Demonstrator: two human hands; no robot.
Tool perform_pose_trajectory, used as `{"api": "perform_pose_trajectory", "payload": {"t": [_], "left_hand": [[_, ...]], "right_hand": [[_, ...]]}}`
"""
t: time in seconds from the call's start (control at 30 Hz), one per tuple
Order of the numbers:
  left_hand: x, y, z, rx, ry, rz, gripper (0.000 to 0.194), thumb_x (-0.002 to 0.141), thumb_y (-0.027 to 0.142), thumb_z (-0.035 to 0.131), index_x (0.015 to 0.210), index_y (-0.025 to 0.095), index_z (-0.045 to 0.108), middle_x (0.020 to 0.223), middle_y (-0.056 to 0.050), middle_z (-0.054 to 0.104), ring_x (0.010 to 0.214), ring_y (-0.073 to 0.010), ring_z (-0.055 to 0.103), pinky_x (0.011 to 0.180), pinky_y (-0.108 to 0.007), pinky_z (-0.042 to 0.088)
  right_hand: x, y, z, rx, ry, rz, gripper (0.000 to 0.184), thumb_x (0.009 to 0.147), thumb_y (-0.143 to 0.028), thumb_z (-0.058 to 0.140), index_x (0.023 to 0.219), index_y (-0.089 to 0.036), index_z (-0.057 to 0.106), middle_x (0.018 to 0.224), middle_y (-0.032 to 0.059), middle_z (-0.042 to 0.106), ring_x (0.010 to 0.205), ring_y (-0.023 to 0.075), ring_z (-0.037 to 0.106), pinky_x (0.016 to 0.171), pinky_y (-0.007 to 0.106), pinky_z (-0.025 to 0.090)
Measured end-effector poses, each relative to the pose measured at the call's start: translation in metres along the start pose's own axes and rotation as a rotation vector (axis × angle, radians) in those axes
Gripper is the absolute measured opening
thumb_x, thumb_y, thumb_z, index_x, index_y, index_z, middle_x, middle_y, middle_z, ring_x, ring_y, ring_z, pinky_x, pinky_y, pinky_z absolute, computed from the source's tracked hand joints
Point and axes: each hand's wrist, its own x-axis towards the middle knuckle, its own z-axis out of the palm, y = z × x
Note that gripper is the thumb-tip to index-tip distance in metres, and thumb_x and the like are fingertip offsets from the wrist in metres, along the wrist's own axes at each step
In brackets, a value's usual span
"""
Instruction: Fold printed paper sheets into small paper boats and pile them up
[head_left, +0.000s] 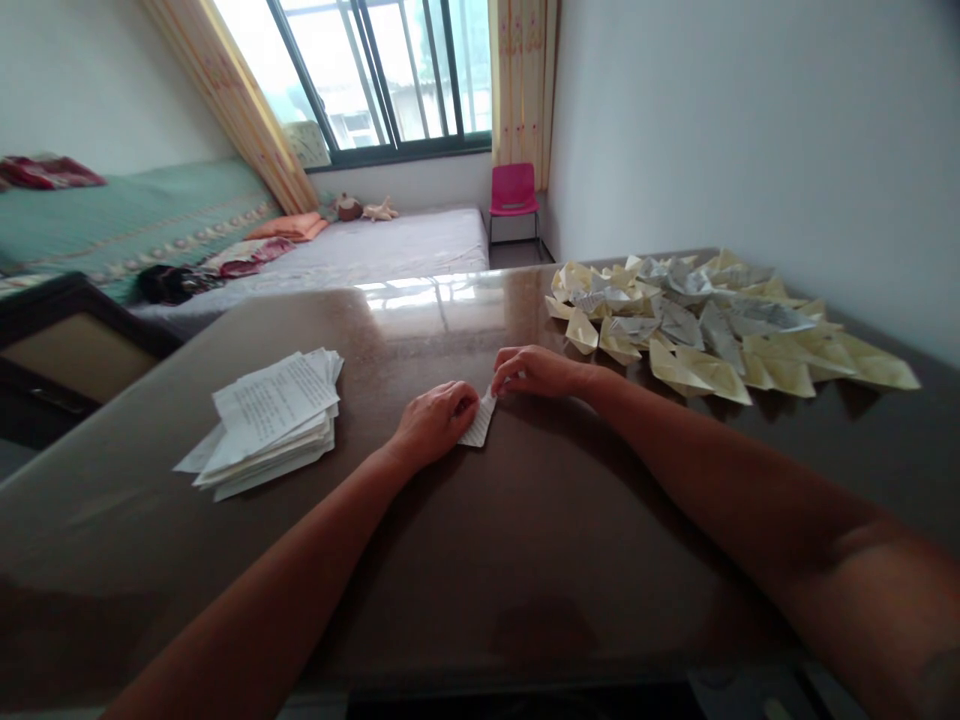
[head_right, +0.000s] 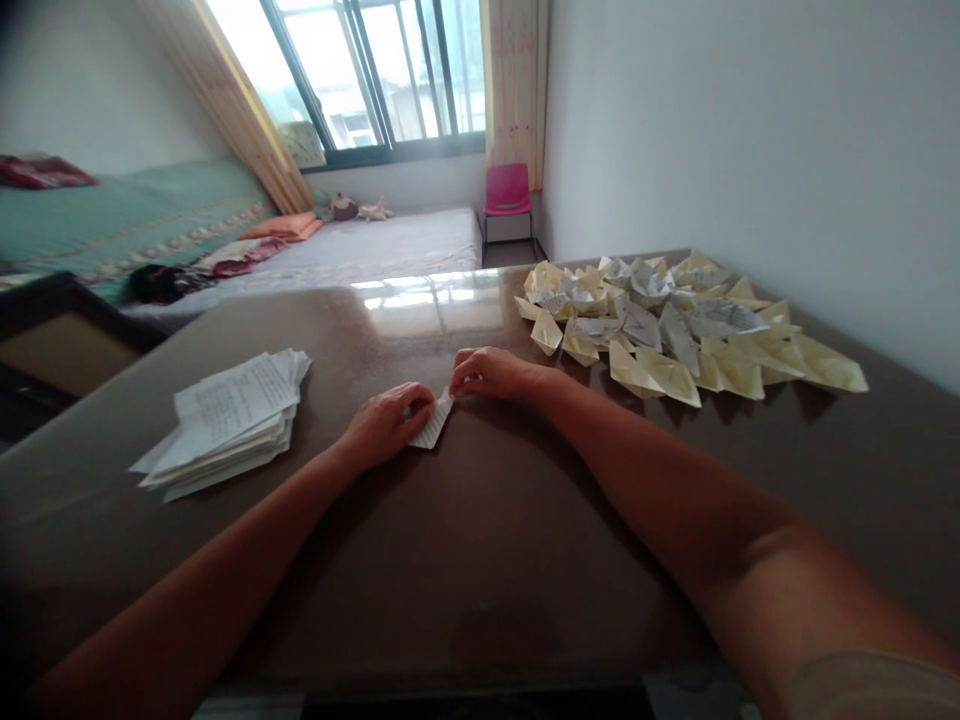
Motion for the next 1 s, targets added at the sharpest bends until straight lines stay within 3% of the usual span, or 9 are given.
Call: {"api": "perform_pose_trajectory", "payload": {"t": [0.37, 0.5, 0.7, 1.0], "left_hand": [[-0.001, 0.005, 0.005, 0.085, 0.064, -0.010, 0.016, 0.089, 0.031, 0.046, 0.094, 0.023, 0.060, 0.085, -0.001, 0.064, 0.076, -0.0152, 0.058, 0.068, -0.025, 0.041], [-0.001, 0.006, 0.004, 0.073, 0.072, -0.015, 0.018, 0.090, 0.030, 0.045, 0.094, 0.023, 0.061, 0.085, -0.001, 0.064, 0.076, -0.0148, 0.059, 0.069, -0.025, 0.042], [-0.006, 0.008, -0.001, 0.085, 0.032, 0.072, 0.027, 0.092, 0.037, 0.043, 0.107, 0.027, 0.064, 0.091, -0.001, 0.064, 0.082, -0.0146, 0.059, 0.073, -0.025, 0.044], [-0.011, 0.034, -0.008, 0.287, -0.015, -0.012, 0.038, 0.084, 0.056, 0.050, 0.105, 0.028, 0.064, 0.103, -0.006, 0.061, 0.093, -0.0231, 0.056, 0.067, -0.030, 0.045]], "right_hand": [[0.003, -0.009, 0.013, -0.142, 0.022, 0.147, 0.013, 0.082, -0.028, 0.061, 0.089, -0.019, 0.065, 0.091, 0.0025, 0.061, 0.070, 0.0107, 0.054, 0.063, 0.021, 0.035], [0.004, -0.009, 0.015, -0.094, 0.080, 0.212, 0.025, 0.079, -0.030, 0.065, 0.101, -0.019, 0.061, 0.086, 0.0009, 0.063, 0.066, 0.0103, 0.052, 0.060, 0.021, 0.033], [0.004, -0.009, 0.014, 0.002, 0.073, 0.126, 0.010, 0.078, -0.018, 0.062, 0.087, -0.017, 0.067, 0.077, -0.0006, 0.062, 0.065, 0.0092, 0.053, 0.060, 0.020, 0.035], [0.001, -0.010, 0.000, -0.021, -0.049, 0.034, 0.026, 0.076, -0.008, 0.055, 0.088, -0.019, 0.074, 0.092, 0.0028, 0.066, 0.075, 0.0121, 0.059, 0.072, 0.022, 0.041]]}}
